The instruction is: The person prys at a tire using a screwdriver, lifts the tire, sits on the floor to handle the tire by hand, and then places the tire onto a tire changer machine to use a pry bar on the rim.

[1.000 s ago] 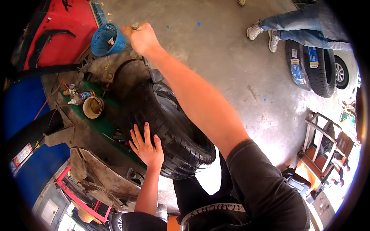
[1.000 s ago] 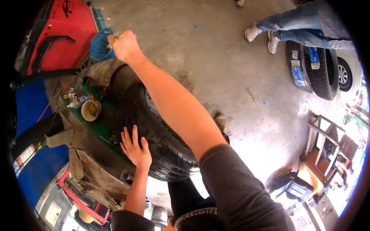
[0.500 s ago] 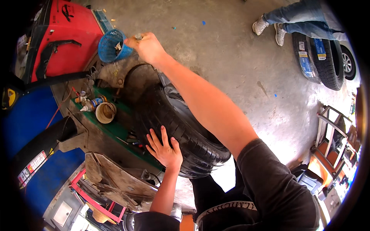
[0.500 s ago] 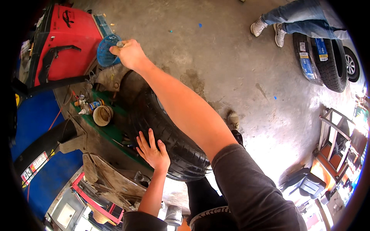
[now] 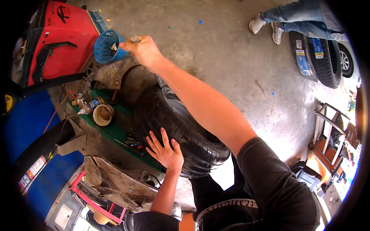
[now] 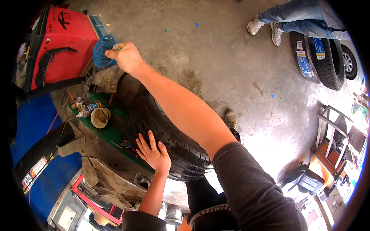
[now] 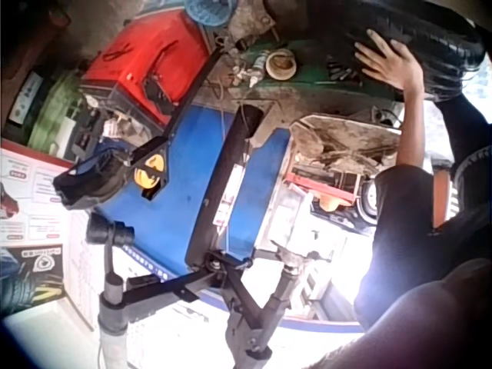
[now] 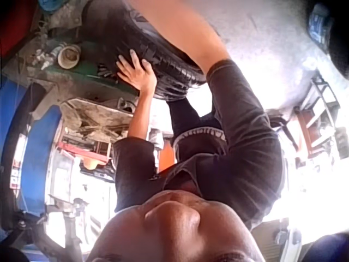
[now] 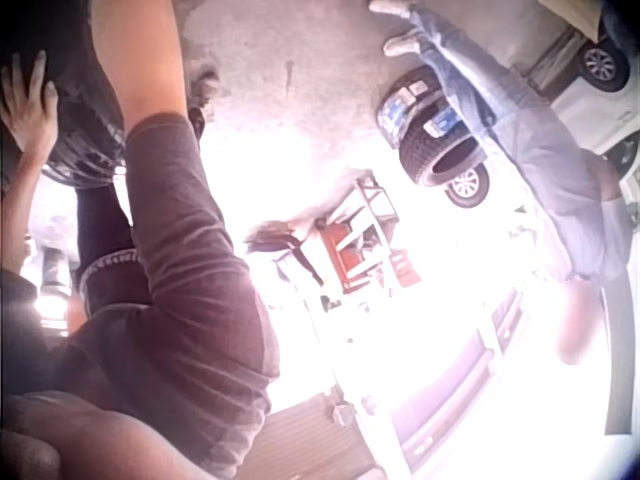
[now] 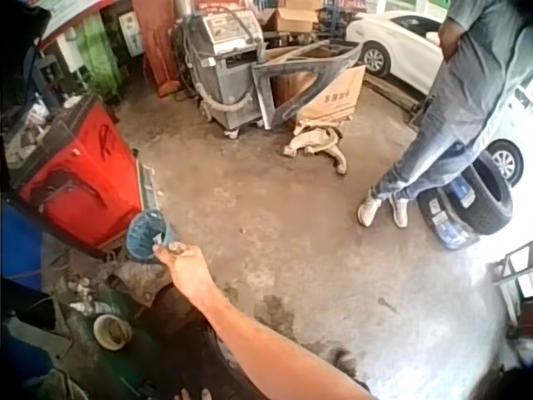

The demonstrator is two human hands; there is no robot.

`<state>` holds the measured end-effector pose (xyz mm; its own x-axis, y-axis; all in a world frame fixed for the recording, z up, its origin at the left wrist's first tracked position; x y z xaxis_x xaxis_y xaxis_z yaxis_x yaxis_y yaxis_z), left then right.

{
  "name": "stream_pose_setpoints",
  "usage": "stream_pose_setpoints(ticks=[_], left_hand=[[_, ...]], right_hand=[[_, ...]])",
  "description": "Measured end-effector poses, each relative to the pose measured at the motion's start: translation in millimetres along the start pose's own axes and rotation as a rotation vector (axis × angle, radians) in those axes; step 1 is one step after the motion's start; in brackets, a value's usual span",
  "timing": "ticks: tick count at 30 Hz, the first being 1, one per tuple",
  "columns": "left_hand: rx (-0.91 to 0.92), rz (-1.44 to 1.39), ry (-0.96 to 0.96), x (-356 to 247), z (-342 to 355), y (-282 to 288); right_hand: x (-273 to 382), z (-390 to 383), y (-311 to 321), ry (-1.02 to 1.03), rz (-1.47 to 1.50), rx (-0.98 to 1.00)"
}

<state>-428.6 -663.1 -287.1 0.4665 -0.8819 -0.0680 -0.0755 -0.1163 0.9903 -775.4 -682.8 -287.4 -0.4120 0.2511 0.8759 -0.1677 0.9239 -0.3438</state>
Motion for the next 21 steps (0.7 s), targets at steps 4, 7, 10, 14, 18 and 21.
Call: stream_pose_setpoints(ticks=[4, 7, 10, 14, 18, 21], left_hand=[[-0.015, 0.009, -0.012, 7.2, -9.7, -3.7], [-0.022, 0.011, 0.000, 10.0, -15.4, -1.5], [-0.045, 0.015, 0.051, -0.8, 2.5, 2.4], [-0.024, 0.032, 0.252, -25.1, 60.1, -0.1], [-0.131, -0.026, 0.279, -29.0, 81.2, -2.8], [-0.087, -0.038, 0.255, -14.0, 55.3, -2.5]], right_hand=[[-2.9, -2.0, 2.5, 0.007, 0.118, 0.007], [-9.8, -5.3, 2.8, -0.015, 0.143, 0.006], [-16.7, -17.8, 3.0, 0.088, 0.108, 0.015], [-34.5, -58.5, 7.7, 0.063, -0.146, 0.189], [-36.2, -72.7, 21.9, 0.080, -0.176, 0.148], [-37.5, -70.5, 15.5, 0.008, -0.211, 0.142]])
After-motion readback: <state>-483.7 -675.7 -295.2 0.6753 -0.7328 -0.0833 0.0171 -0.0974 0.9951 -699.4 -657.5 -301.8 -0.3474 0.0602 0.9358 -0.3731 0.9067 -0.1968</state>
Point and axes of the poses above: each hand's wrist, its own z-axis towards the middle knuckle, its own y-axis out of the back of the hand, x = y × z, the point moved 3 cm from there along z, towards the middle knuckle, and after that the axes turned 5 degrees about -x, right-handed, at the moved point
